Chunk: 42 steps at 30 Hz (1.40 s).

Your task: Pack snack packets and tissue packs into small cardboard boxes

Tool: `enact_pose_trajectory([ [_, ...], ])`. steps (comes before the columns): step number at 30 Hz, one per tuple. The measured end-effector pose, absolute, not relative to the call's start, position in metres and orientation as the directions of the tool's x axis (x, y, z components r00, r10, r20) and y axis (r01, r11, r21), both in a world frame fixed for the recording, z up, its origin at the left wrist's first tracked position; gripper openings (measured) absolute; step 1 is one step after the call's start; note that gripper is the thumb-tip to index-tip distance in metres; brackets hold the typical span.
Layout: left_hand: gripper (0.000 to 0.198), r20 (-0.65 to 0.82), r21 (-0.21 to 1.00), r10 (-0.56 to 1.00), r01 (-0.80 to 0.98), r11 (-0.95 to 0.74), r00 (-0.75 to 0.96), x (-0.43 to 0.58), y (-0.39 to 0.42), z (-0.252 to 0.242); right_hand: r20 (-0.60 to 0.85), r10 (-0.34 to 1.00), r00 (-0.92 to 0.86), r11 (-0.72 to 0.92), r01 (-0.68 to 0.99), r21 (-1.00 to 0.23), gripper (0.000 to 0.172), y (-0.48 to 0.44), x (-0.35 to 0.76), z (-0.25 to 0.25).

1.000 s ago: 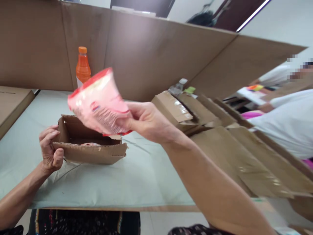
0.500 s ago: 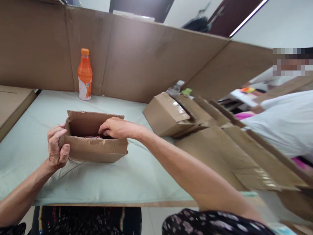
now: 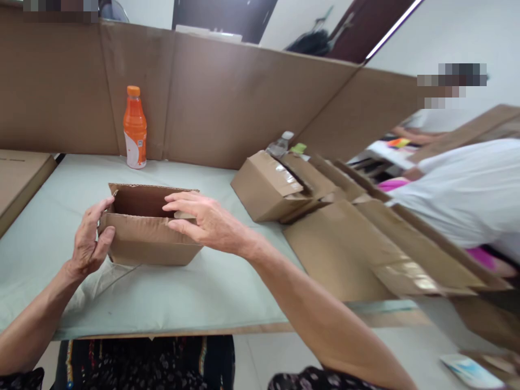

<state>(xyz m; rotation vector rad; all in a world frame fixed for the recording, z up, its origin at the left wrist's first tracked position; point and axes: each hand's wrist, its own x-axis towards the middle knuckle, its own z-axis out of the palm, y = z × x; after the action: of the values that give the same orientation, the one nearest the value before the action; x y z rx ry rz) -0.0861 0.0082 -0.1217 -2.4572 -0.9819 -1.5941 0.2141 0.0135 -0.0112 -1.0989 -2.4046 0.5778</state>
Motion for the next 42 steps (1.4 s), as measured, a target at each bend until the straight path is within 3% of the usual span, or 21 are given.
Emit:
enact_pose_trajectory([
  [3,0.069,0.808,0.386,0.526,0.436,-0.813,0.266,-0.088,0.007,-0.122,0.156,0.820,-0.550,0.526,0.620,-0.582,0.039,0.012,0.227,-0.029],
  [5,0.072,0.790,0.462,0.564,0.370,-0.806,0.241,-0.088,0.004,-0.124,0.172,0.794,-0.583,0.549,0.566,-0.616,0.030,0.012,0.230,-0.041],
  [9,0.068,0.679,0.604,0.694,0.356,-0.713,0.239,-0.088,-0.004,-0.120,0.417,0.639,-0.646,0.733,0.348,-0.584,0.015,0.008,0.230,-0.057],
  [12,0.068,0.575,0.649,0.779,0.439,-0.621,0.251,-0.087,-0.010,-0.110,0.500,0.613,-0.611,0.778,0.357,-0.518,0.017,0.006,0.230,-0.063],
  [14,0.063,0.535,0.681,0.818,0.464,-0.567,0.213,-0.084,-0.012,-0.105,0.510,0.666,-0.544,0.745,0.452,-0.491,0.023,0.006,0.230,-0.066],
  [17,0.058,0.518,0.722,0.849,0.480,-0.498,0.101,-0.078,-0.010,-0.107,0.513,0.735,-0.442,0.667,0.603,-0.437,0.054,0.011,0.231,-0.073],
  [20,0.075,0.565,0.722,0.825,0.471,-0.507,0.022,-0.074,-0.004,-0.117,0.490,0.768,-0.413,0.616,0.687,-0.386,0.079,0.018,0.231,-0.082],
  [24,0.079,0.602,0.691,0.799,0.510,-0.512,-0.014,-0.075,0.002,-0.129,0.490,0.788,-0.373,0.580,0.716,-0.388,0.089,0.026,0.230,-0.091],
  [27,0.080,0.598,0.668,0.801,0.565,-0.484,-0.021,-0.078,0.002,-0.129,0.507,0.778,-0.371,0.597,0.688,-0.413,0.082,0.028,0.231,-0.095],
  [29,0.076,0.586,0.646,0.810,0.600,-0.472,0.006,-0.081,0.001,-0.124,0.494,0.760,-0.422,0.632,0.655,-0.414,0.061,0.028,0.232,-0.097],
  [32,0.050,0.553,0.591,0.826,0.651,-0.477,0.103,-0.083,-0.001,-0.115,0.464,0.725,-0.509,0.685,0.598,-0.415,0.041,0.025,0.236,-0.101],
  [34,0.041,0.539,0.570,0.829,0.661,-0.488,0.147,-0.084,-0.003,-0.109,0.450,0.704,-0.549,0.710,0.560,-0.427,0.048,0.022,0.242,-0.104],
  [38,0.047,0.492,0.566,0.852,0.678,-0.469,0.179,-0.091,-0.014,-0.101,0.431,0.662,-0.614,0.747,0.492,-0.447,0.064,0.017,0.251,-0.113],
  [42,0.047,0.485,0.518,0.853,0.723,-0.457,0.192,-0.099,-0.029,-0.101,0.514,0.628,-0.585,0.778,0.455,-0.433,0.069,0.015,0.247,-0.124],
])
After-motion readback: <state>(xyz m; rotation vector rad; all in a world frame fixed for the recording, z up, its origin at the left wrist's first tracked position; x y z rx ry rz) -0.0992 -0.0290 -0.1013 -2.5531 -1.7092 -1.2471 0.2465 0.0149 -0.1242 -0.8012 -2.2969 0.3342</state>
